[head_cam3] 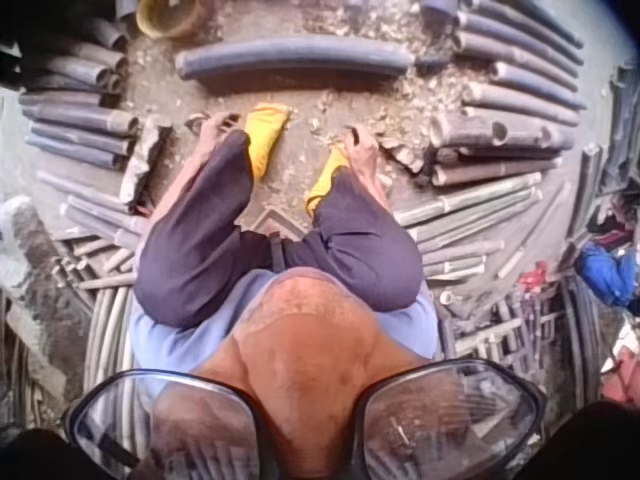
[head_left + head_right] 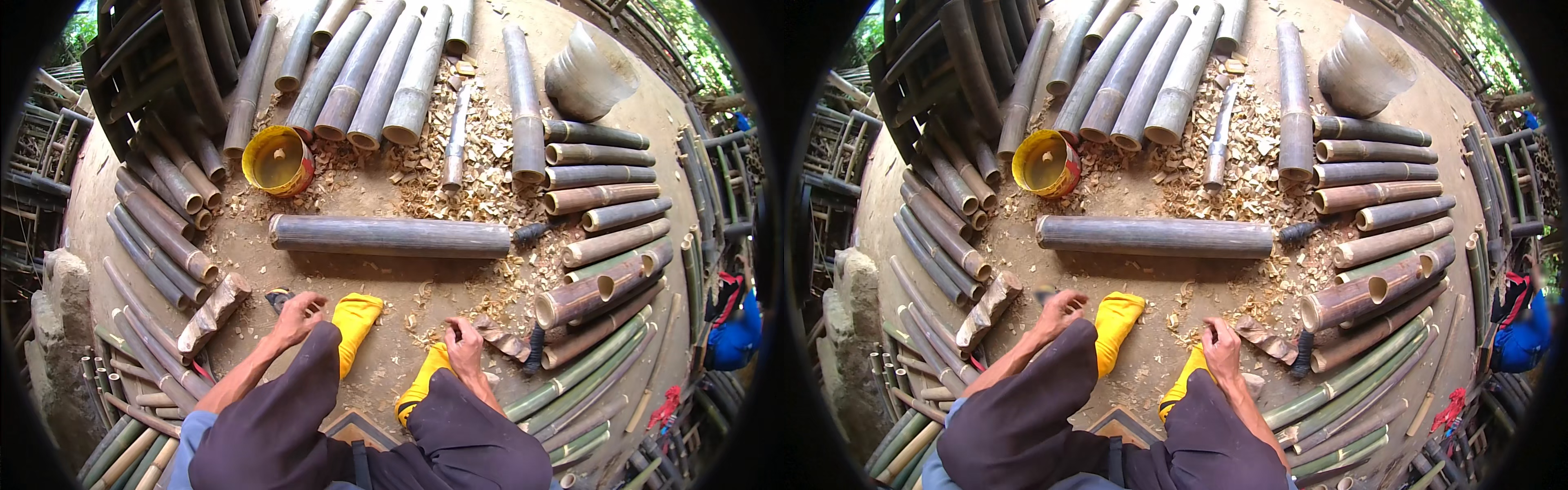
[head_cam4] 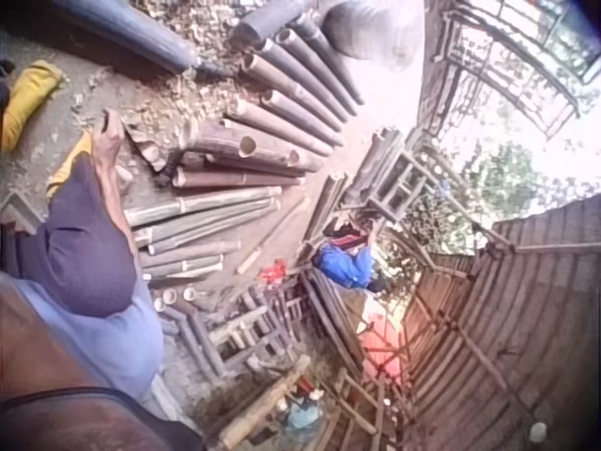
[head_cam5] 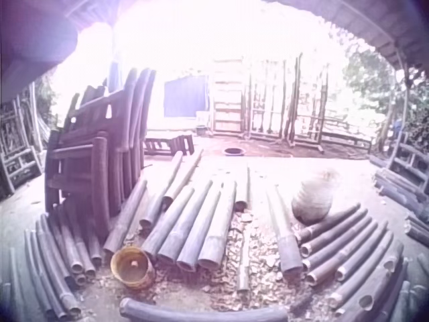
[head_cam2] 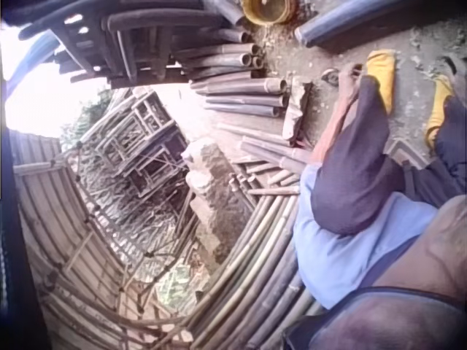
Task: The person sorts through bamboo poles on the ground, picks up a specific piece, and uses a blade to carve or notch the end by striking it with another piece of wood.
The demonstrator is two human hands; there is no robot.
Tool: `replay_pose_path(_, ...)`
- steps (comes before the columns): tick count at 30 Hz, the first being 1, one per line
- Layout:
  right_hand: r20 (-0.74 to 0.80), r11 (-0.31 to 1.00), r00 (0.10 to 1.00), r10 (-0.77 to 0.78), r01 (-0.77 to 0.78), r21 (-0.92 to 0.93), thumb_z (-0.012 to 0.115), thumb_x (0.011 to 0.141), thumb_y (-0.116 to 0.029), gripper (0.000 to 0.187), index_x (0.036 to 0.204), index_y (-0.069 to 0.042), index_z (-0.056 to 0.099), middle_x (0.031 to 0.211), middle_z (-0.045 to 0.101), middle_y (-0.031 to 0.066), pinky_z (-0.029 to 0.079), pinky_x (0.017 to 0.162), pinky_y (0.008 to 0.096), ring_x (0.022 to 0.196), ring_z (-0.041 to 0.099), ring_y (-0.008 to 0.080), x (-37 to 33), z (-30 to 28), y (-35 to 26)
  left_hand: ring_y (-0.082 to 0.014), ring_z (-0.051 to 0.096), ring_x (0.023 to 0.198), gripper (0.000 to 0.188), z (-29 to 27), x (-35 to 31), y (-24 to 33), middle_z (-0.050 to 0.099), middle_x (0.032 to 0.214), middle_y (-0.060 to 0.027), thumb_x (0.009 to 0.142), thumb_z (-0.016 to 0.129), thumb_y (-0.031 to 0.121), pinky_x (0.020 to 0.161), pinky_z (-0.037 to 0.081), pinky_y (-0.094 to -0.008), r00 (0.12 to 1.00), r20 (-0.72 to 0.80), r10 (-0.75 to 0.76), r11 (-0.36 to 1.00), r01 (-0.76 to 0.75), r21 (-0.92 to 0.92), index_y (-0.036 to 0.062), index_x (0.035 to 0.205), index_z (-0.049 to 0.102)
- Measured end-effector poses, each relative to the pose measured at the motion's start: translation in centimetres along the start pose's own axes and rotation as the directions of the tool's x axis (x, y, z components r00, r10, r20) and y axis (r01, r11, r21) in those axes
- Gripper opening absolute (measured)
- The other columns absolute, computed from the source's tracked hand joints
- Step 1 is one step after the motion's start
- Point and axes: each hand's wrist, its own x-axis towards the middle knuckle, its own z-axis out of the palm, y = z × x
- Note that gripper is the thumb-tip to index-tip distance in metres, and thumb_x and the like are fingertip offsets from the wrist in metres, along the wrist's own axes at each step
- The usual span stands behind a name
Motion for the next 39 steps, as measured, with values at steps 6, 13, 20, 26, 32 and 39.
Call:
replay_pose_path(6, 0.045, 0.999, 0.998, -0.037, 0.037, 0.018, 0.056, 0.079, 0.001, 0.017, 0.095, 0.0, 0.061, 0.082, 0.063, 0.016, 0.049, 0.064, 0.0356, 0.072, 0.063, 0.0291, 1.6, 1.4, -1.5, -0.0186, 0.063, 0.087, 0.025, -1.9, 0.8, 4.1, 0.064, 0.096, -0.0093, 0.081, 0.061, 0.009, 0.076, 0.051, -0.0304, 0.991, -0.109, -0.079, 0.99, 0.066, -0.122, 0.0017, 0.105, 0.061)
replay_pose_path(13, 0.088, 0.998, 0.994, -0.068, 0.067, 0.007, 0.057, 0.078, 0.003, 0.017, 0.094, 0.0, 0.061, 0.083, 0.063, 0.0162, 0.05, 0.064, 0.035, 0.075, 0.064, 0.0294, 1.8, 0.1, -3.3, -0.0172, 0.063, 0.086, 0.029, -2.2, 5.7, 6.4, 0.063, 0.093, -0.0102, 0.077, 0.065, 0.005, 0.074, 0.052, -0.0293, 0.944, -0.173, 0.282, 0.952, -0.297, -0.071, 0.0021, 0.105, 0.061)
replay_pose_path(20, 0.12, 0.946, 0.953, -0.28, 0.295, -0.134, 0.058, 0.077, 0.003, 0.019, 0.096, 0.001, 0.06, 0.084, 0.061, 0.0167, 0.05, 0.065, 0.0358, 0.075, 0.063, 0.0301, 11.9, -6.6, -7.2, -0.0318, 0.056, 0.102, 0.051, -5.8, 23.4, 16.0, 0.057, 0.111, -0.018, 0.074, 0.07, 0.019, 0.088, 0.046, -0.0397, 0.735, -0.342, 0.585, 0.811, -0.528, 0.251, 0.0009, 0.118, 0.052)
replay_pose_path(26, 0.239, 0.815, 0.911, -0.335, 0.408, -0.412, 0.056, 0.078, -0.004, 0.021, 0.099, 0.001, 0.057, 0.085, 0.061, 0.0217, 0.049, 0.07, 0.044, 0.077, 0.06, 0.0386, 30.9, -9.7, -7.9, -0.0386, 0.022, 0.134, 0.086, -6.5, 40.9, 19.6, 0.029, 0.144, -0.0162, 0.068, 0.068, 0.054, 0.101, 0.021, -0.0654, 0.86, -0.354, 0.367, 0.852, -0.158, 0.499, 0.0197, 0.14, 0.034)
replay_pose_path(32, 0.137, 0.762, 0.927, -0.348, 0.365, -0.534, 0.057, 0.081, -0.014, 0.03, 0.11, -0.007, 0.054, 0.087, 0.062, 0.0273, 0.049, 0.071, 0.0511, 0.083, 0.061, 0.0438, 50.3, -7.3, -5.8, -0.0391, 0.002, 0.139, 0.1, -4.8, 44.0, 21.1, 0.026, 0.148, -0.0051, 0.061, 0.07, 0.063, 0.1, 0.007, -0.0743, 0.891, -0.34, 0.301, 0.842, -0.081, 0.534, 0.0285, 0.144, 0.026)
replay_pose_path(39, 0.047, 0.683, 0.918, -0.394, 0.327, -0.653, 0.056, 0.08, -0.014, 0.048, 0.126, -0.009, 0.042, 0.097, 0.058, 0.0256, 0.048, 0.08, 0.0492, 0.095, 0.057, 0.0417, 65.4, -1.3, -7.0, -0.0382, 0.005, 0.139, 0.101, -5.9, 43.4, 21.9, 0.032, 0.145, -0.0027, 0.058, 0.074, 0.056, 0.102, 0.009, -0.0727, 0.901, -0.332, 0.278, 0.847, -0.067, 0.528, 0.0286, 0.144, 0.027)
